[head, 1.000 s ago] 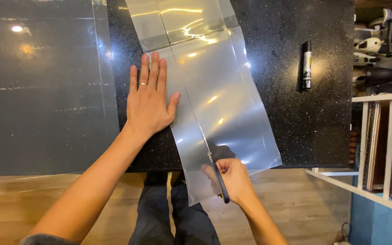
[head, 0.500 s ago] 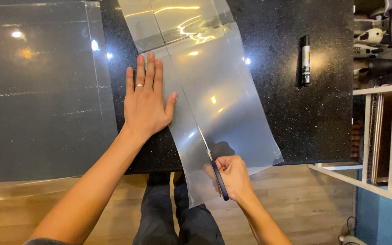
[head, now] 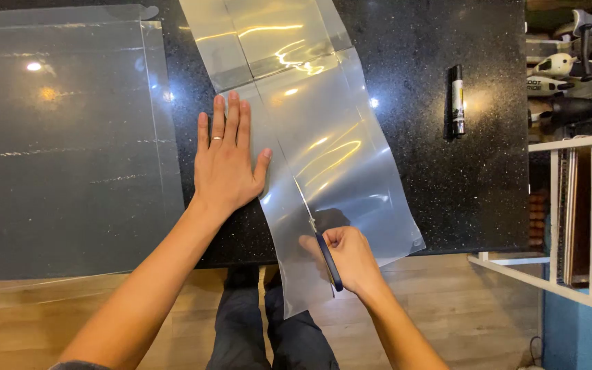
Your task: Preparing clear plastic sheets by marking and cutting them to size.
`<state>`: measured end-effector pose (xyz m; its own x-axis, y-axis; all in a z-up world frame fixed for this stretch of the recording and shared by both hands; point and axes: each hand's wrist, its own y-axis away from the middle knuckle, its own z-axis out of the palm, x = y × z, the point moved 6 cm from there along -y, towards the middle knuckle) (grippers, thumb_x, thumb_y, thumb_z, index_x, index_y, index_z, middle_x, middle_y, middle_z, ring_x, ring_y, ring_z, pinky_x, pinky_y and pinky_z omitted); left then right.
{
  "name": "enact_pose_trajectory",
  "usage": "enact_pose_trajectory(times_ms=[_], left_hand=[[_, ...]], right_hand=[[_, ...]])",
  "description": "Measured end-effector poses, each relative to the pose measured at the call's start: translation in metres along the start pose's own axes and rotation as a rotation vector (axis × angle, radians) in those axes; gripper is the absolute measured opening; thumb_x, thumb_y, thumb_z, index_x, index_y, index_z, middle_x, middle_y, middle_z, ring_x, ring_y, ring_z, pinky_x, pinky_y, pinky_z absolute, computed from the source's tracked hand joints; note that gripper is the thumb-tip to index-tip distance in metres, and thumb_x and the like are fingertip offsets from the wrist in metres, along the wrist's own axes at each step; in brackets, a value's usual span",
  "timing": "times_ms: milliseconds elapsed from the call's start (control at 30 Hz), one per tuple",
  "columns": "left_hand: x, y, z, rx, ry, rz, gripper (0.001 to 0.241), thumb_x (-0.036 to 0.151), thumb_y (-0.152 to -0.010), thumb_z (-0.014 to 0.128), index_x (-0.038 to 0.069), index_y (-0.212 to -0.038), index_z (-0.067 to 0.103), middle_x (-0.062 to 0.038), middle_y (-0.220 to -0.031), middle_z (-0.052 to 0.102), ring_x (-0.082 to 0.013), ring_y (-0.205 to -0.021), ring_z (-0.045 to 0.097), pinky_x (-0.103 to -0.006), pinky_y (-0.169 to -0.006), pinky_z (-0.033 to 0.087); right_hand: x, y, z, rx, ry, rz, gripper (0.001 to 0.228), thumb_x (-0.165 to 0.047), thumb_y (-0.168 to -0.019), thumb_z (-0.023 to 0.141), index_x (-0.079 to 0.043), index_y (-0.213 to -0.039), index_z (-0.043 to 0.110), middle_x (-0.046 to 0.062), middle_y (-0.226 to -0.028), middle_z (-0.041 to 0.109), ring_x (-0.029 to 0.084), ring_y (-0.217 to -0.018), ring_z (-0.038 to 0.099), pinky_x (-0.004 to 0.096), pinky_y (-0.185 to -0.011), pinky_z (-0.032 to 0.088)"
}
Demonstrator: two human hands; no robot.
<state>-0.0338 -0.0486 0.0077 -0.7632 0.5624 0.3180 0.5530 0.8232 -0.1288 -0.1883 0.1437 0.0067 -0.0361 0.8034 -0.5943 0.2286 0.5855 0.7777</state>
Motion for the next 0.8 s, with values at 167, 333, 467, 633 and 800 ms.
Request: enact_pose_trajectory(times_ms=[167,333,467,633,800], left_hand=[[-0.001,0.0,0.0,0.004,0.002,0.005,0.086,0.045,-0.1,0.053,-0.007,-0.162,0.023,-0.024,-0.171,0.016,-0.041,-0.158,0.01,-0.0577,-0.126,0.008],[0.005,0.005,-0.001,0.004,-0.001,0.005,0.084,0.044,-0.1,0.052,-0.008,-0.161,0.026,-0.026,-0.17,0.019,-0.041,-0.158,0.011,-0.0574,-0.126,0.009],[0.014,0.032,0.004,0.015,-0.001,0.01,0.085,0.045,-0.099,0.052,-0.011,-0.158,0.028,-0.03,-0.167,0.021,-0.0437,-0.157,0.012,-0.0572,-0.127,0.01],[0.011,0.048,0.005,-0.153,-0.01,-0.073,0.078,0.049,-0.099,0.053,-0.004,-0.155,0.036,-0.026,-0.165,0.027,-0.0414,-0.154,0.02,-0.0581,-0.131,0.01],[0.01,0.048,-0.004,-0.008,0.03,-0.037,0.085,0.052,-0.098,0.055,-0.004,-0.159,0.034,-0.03,-0.168,0.021,-0.0443,-0.156,0.015,-0.0592,-0.127,0.008]], right_hand=[[0.014,-0.009,0.002,-0.008,-0.058,-0.027,0.043,-0.028,-0.08,0.08,-0.009,-0.053,0.053,0.0,-0.047,0.051,0.009,-0.038,0.045,0.029,-0.037,0.034],[0.026,-0.01,-0.002,0.039,-0.015,-0.159,0.045,-0.028,-0.079,0.082,-0.009,-0.051,0.051,0.0,-0.044,0.05,0.008,-0.037,0.047,0.028,-0.036,0.035],[0.057,0.015,-0.002,0.02,-0.03,-0.124,0.048,-0.027,-0.08,0.081,-0.009,-0.051,0.047,-0.001,-0.044,0.047,0.009,-0.036,0.046,0.028,-0.035,0.034],[0.095,0.034,-0.002,0.016,-0.017,-0.023,0.048,-0.022,-0.08,0.081,-0.008,-0.05,0.047,-0.001,-0.044,0.049,0.008,-0.037,0.045,0.029,-0.037,0.034],[0.107,0.028,-0.001,-0.015,0.035,-0.109,0.051,-0.021,-0.083,0.081,-0.008,-0.052,0.043,-0.006,-0.048,0.042,0.004,-0.044,0.036,0.027,-0.041,0.028]])
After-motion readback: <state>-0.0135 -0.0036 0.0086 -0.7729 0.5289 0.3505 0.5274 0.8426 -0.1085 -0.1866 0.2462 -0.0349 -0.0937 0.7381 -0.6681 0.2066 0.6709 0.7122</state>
